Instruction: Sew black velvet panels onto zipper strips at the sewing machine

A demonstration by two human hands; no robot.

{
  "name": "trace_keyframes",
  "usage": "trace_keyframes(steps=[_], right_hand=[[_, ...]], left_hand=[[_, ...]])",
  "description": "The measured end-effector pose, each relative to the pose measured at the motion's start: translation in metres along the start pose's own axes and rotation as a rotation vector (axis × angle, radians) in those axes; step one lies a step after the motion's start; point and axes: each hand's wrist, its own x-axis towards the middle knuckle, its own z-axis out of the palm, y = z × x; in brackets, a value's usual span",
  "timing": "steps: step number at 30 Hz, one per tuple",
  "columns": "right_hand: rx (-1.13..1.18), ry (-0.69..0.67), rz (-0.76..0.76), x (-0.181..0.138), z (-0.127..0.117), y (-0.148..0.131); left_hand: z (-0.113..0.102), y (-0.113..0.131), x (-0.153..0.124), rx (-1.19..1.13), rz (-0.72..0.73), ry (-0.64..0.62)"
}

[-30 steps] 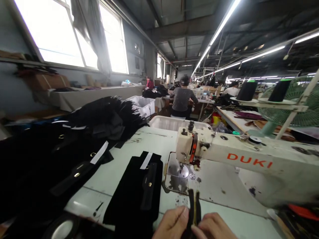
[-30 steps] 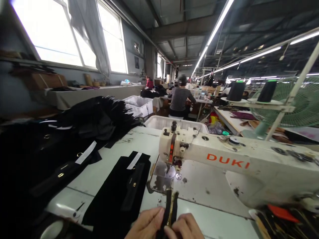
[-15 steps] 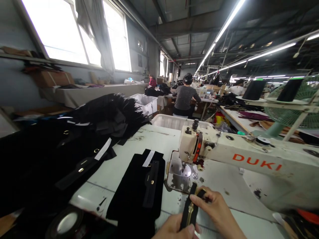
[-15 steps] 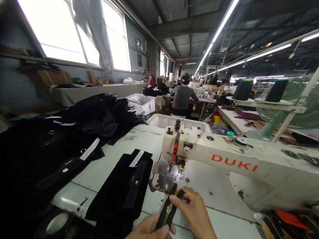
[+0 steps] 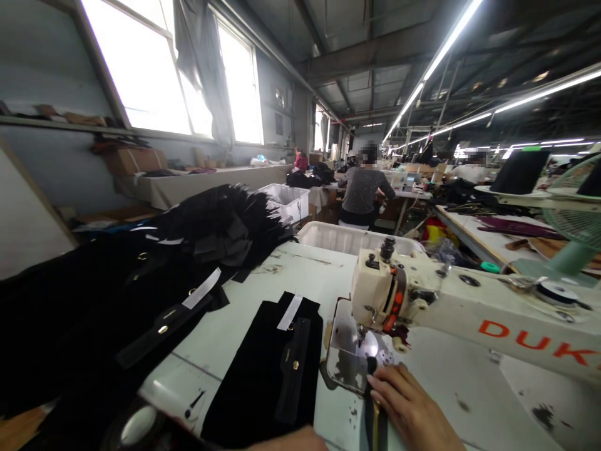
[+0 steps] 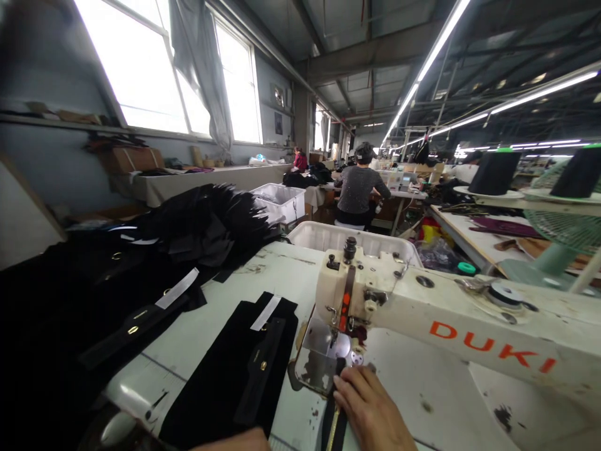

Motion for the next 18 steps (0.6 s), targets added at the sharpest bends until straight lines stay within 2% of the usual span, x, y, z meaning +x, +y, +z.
trace_keyframes(steps=[2,4,7,9,11,14,18], right_hand=[[-0.093,0.021,-0.080,-0.001,0.000,0.002],[-0.114,-0.004,-0.075,0.001,0.000,0.002],[-0.126,-0.051,-0.052,0.006,-0.001,-0.001],[-0.154,-0.038,-0.062,0.010,-0.004,-0.005],[-0.189,-0.021,-0.079,0.013,-0.007,-0.008],[-0.221,-0.037,-0.104,0.015,-0.011,-0.012],[-0.240,-0.046,-0.138,0.013,-0.012,-0.013]], left_hand=[[-0.038,0.001,0.024,0.130,0.095,-0.005],[-0.072,0.001,0.059,0.272,0.183,0.017],[-0.100,-0.005,0.109,0.384,0.227,0.022],[-0.098,-0.012,0.127,0.412,0.236,-0.026],[-0.085,-0.018,0.132,0.405,0.240,-0.050],[-0.055,-0.020,0.125,0.341,0.225,-0.025],[-0.024,-0.005,0.110,0.299,0.251,0.033]])
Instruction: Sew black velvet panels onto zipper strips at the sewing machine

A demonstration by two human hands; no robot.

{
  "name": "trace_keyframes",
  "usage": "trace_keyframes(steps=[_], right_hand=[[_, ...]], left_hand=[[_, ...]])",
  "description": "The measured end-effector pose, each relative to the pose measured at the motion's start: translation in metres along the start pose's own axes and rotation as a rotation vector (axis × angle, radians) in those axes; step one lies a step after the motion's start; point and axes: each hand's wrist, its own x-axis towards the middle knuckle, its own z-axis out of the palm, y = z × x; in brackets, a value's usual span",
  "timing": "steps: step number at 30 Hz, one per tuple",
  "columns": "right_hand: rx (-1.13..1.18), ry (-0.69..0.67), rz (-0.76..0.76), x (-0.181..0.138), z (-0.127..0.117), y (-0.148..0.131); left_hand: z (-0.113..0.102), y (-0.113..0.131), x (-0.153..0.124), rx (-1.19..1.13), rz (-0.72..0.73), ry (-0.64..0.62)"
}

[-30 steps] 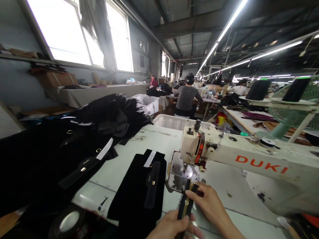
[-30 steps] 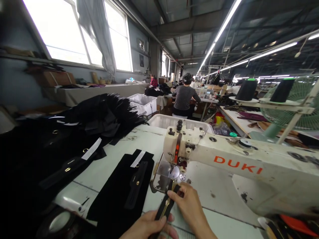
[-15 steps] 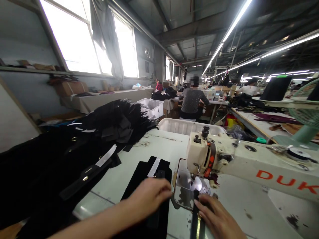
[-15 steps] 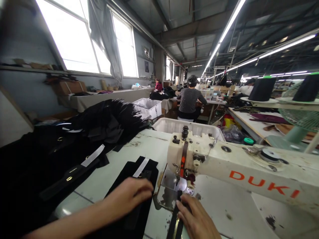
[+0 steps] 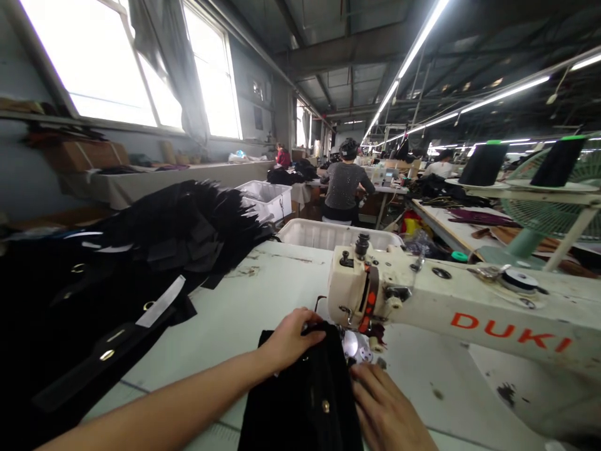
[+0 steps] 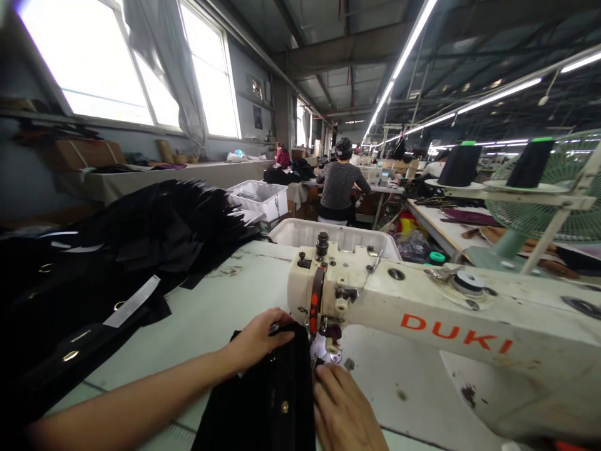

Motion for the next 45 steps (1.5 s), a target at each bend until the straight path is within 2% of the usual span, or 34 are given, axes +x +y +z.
trace_keyframes(steps=[4,9,11,16,21,25,32,36,45], right_hand=[[-0.004,0.026,-0.009,-0.002,0.002,0.000],[-0.048,0.131,0.027,-0.002,0.004,-0.003],[-0.102,0.160,0.018,-0.004,0.006,-0.004],[-0.140,0.149,-0.007,-0.006,0.009,-0.002],[-0.162,0.132,-0.063,-0.006,0.008,0.001],[-0.186,0.099,-0.091,-0.014,0.015,0.003],[-0.180,0.045,-0.110,-0.023,0.023,0.006],[-0.156,0.031,-0.104,-0.022,0.022,0.006],[-0.137,0.020,-0.050,-0.020,0.023,0.005]], left_hand=[[0.014,0.017,-0.026,0.045,0.074,0.031],[0.026,0.009,-0.059,0.233,0.352,-0.144],[0.024,0.004,-0.064,0.348,0.440,-0.166],[0.019,-0.002,-0.065,0.507,0.552,-0.132],[0.030,-0.012,-0.062,0.566,0.617,-0.097],[0.036,-0.018,-0.057,0.562,0.630,-0.124],[0.033,-0.010,-0.052,0.591,0.575,-0.190],[0.034,-0.009,-0.051,0.579,0.561,-0.165],[0.009,0.022,-0.047,0.499,0.443,-0.298]])
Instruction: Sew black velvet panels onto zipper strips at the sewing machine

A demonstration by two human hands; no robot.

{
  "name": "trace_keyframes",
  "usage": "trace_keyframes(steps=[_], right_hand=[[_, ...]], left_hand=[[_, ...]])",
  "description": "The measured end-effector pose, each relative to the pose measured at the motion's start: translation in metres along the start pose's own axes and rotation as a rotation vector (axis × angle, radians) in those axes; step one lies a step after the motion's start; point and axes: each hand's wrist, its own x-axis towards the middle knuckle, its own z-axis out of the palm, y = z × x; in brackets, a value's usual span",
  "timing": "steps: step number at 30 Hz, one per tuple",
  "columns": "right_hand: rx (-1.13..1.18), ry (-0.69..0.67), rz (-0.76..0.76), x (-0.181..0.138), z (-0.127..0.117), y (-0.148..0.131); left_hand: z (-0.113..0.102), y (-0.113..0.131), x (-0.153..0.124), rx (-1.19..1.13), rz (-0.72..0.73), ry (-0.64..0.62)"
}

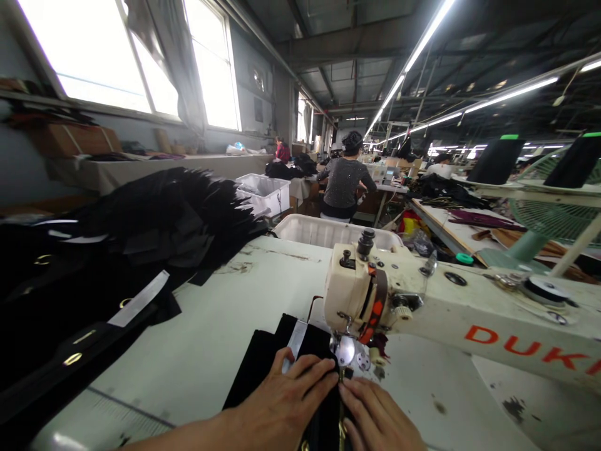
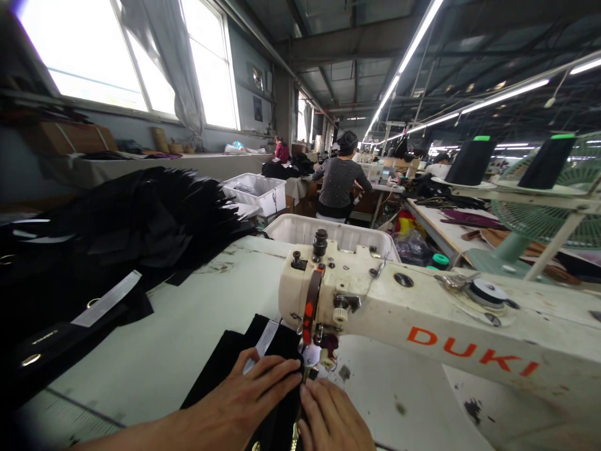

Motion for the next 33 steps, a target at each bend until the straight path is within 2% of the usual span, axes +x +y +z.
trace_keyframes(steps=[6,10,14,19,24,33], right_hand=[[-0.047,-0.030,0.011,-0.001,0.006,0.003],[-0.052,-0.032,0.005,0.000,0.007,0.006],[-0.098,-0.081,-0.003,0.006,0.008,0.009],[-0.182,-0.142,0.005,0.007,0.018,0.012],[-0.196,-0.088,-0.022,0.005,0.023,0.012],[-0.193,-0.013,-0.001,0.026,0.005,0.010]], left_hand=[[0.001,-0.002,0.004,-0.079,-0.028,-0.064],[-0.014,0.003,0.004,-0.105,-0.027,-0.083],[-0.026,0.005,0.004,-0.127,-0.052,-0.032],[-0.017,-0.004,0.004,-0.129,-0.012,0.079],[-0.014,-0.003,0.004,-0.109,-0.022,0.064],[-0.015,-0.001,0.008,-0.102,-0.051,0.045]])
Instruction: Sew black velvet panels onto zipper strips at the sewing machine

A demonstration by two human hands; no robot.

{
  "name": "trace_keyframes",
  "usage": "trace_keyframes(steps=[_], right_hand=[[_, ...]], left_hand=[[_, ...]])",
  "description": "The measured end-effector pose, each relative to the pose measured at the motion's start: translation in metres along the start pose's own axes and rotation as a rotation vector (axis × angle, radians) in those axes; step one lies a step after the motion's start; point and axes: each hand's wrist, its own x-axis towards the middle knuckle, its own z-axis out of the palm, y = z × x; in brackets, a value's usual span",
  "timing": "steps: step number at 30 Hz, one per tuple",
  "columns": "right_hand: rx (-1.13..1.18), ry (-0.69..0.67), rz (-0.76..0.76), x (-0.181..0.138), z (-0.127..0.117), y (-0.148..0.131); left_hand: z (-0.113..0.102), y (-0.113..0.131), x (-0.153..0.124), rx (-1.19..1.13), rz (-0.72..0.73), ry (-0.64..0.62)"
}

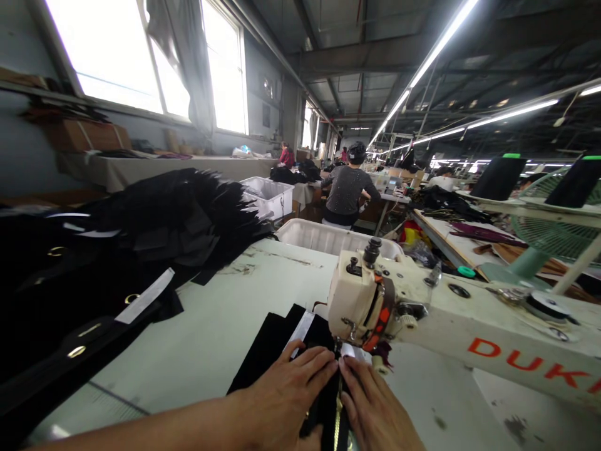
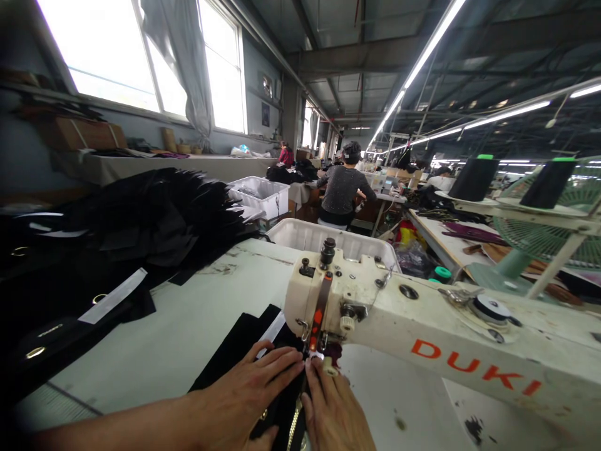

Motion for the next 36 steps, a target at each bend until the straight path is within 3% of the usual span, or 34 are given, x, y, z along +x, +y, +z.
trace_keyframes(steps=[5,11,17,23,28,30,33,36], right_hand=[[0.095,0.002,0.024,0.000,-0.004,0.005],[0.186,-0.012,0.002,-0.002,-0.006,0.015],[0.194,-0.066,-0.017,0.000,-0.009,0.017],[0.305,-0.118,0.100,-0.004,-0.007,0.011],[0.368,-0.132,0.280,-0.027,-0.035,-0.014],[0.369,-0.132,0.238,-0.043,-0.053,-0.030],[0.268,-0.100,0.050,-0.061,-0.071,-0.054],[0.184,-0.063,-0.006,-0.061,-0.077,-0.073]], left_hand=[[-0.003,0.006,0.001,-0.009,-0.037,-0.045],[0.006,0.003,0.000,-0.005,-0.016,0.058],[0.007,0.003,0.003,-0.029,-0.033,0.045],[0.005,0.000,0.004,0.016,-0.029,0.006],[0.006,0.021,-0.028,0.020,0.004,-0.093],[0.016,0.033,-0.049,0.025,0.051,-0.098],[0.036,0.043,-0.075,0.008,0.068,-0.028],[0.037,0.042,-0.083,-0.221,-0.042,0.102]])
